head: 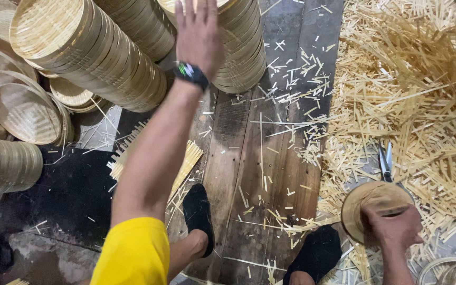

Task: The person trims the excess bamboo strips from the edges of steamer lids using shears, assembles the lid components, and fits a bamboo ring around the woven base.

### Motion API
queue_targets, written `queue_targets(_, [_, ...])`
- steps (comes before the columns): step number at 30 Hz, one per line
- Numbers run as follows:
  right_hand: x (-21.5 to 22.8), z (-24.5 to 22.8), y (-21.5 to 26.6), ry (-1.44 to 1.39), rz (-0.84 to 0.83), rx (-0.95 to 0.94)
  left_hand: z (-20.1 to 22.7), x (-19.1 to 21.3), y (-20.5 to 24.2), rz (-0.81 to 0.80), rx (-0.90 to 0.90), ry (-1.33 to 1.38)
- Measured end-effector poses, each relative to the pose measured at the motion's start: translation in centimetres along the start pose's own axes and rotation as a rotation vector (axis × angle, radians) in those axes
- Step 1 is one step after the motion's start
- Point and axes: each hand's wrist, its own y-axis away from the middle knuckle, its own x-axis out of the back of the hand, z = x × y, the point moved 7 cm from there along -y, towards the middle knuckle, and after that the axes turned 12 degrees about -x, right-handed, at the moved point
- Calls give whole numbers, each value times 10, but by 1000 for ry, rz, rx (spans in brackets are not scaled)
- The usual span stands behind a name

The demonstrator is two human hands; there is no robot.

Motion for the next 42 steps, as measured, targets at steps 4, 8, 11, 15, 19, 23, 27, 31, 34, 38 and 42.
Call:
queue_targets(4, [15, -39, 37, -800, -553, 188, 111, 34, 93, -15, 151, 772])
queue_targets(8, [0, -91, 91, -1190, -1009, 179, 265, -2, 243, -995, 1012, 1466])
queue_targets(11, [-24, -115, 112, -1055, -952, 92, 281, -30, 286, -466, 1344, 1635])
queue_targets(15, [-47, -139, 131, -854, -749, 182, 253, -68, 322, -261, 1304, 1707])
queue_targets(19, [-69, -120, 135, -867, -763, 81, 157, -88, 367, -670, 865, 1008])
queue_targets(23, [-87, -74, 129, -663, -682, 14, 48, -75, 424, -757, 497, 370])
queue_targets(27, [-109, -46, 127, -776, -713, 63, 11, -76, 489, -941, 608, 378])
queue_targets(31, [-119, -35, 120, -743, -694, 140, 10, -82, 504, -951, 550, 432])
queue_targets(34, [-126, -33, 116, -717, -711, 107, -2, -81, 495, -966, 566, 524])
queue_targets(38, [-122, -32, 112, -751, -733, 133, -44, -50, 479, -765, 944, 634])
queue_targets(42, [-124, -34, 113, -789, -765, 143, -96, 9, 405, -326, 551, 367])
